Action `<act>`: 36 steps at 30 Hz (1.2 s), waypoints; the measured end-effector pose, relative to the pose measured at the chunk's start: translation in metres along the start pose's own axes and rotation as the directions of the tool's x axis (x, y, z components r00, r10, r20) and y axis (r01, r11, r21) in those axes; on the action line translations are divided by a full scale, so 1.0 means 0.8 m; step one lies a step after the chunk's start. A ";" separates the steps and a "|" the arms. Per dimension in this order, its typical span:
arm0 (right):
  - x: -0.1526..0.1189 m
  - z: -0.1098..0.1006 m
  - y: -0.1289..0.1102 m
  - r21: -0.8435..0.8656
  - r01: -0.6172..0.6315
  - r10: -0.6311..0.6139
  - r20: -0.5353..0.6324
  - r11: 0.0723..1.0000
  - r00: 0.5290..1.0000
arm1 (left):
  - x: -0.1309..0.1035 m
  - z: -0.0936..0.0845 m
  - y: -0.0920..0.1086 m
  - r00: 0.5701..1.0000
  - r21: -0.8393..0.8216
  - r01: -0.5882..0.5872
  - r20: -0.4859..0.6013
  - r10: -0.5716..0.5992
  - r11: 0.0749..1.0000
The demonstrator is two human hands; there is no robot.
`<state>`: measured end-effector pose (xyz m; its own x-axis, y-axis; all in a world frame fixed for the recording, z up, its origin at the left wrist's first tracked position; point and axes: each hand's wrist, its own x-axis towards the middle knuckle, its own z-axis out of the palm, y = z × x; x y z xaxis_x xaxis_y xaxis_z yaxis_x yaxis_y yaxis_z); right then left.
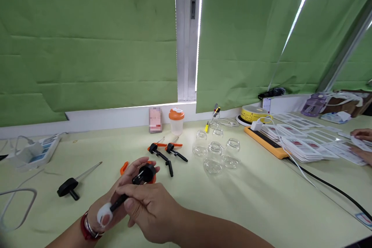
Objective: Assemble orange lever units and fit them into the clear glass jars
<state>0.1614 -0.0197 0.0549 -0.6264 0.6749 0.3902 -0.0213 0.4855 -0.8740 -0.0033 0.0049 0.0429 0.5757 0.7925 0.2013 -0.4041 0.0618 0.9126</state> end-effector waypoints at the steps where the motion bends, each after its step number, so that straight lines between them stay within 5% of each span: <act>1: 0.000 0.002 -0.001 0.020 -0.008 0.008 -0.009 1.000 1.000 | 0.001 0.000 -0.001 0.999 0.011 -0.045 -0.012 0.045 0.999; 4: 0.001 0.005 -0.002 -0.027 -0.018 0.017 -0.038 0.999 0.999 | 0.000 0.002 0.002 0.998 -0.039 -0.036 -0.043 0.034 0.999; 9: 0.007 0.008 0.013 -0.338 -0.047 0.024 -0.073 0.940 0.997 | 0.000 0.006 0.007 0.992 -0.094 -0.052 -0.123 0.040 0.994; 16: 0.013 -0.012 0.050 -0.743 0.008 0.050 0.056 0.669 0.997 | 0.013 -0.002 0.005 0.933 -0.035 0.023 -0.359 -0.034 0.999; 22: 0.019 -0.020 0.066 -0.865 0.011 0.100 0.070 0.502 0.992 | 0.017 -0.007 0.002 0.870 0.099 0.097 -0.492 -0.036 0.990; 26: 0.022 -0.021 0.071 -0.844 -0.005 0.101 0.058 0.536 0.993 | 0.020 -0.016 -0.001 0.841 0.117 0.098 -0.540 -0.020 0.988; 31: 0.024 -0.032 0.070 -0.682 -0.280 0.188 -0.208 0.675 0.960 | 0.026 -0.029 -0.003 0.760 0.160 0.138 -0.650 -0.001 0.977; 34: 0.027 -0.046 0.074 -0.564 -0.335 0.188 -0.304 0.755 0.934 | 0.028 -0.042 -0.002 0.714 0.260 0.150 -0.696 0.077 0.954; 36: 0.030 -0.057 0.078 -0.524 -0.350 0.181 -0.346 0.777 0.921 | 0.027 -0.056 0.000 0.626 0.354 0.139 -0.755 0.195 0.925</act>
<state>0.1808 0.0521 0.0226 -0.3107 0.9015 0.3013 0.6105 0.4322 -0.6637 -0.0223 0.0494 0.0311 -0.2548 0.9663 0.0354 -0.0419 -0.0476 0.9980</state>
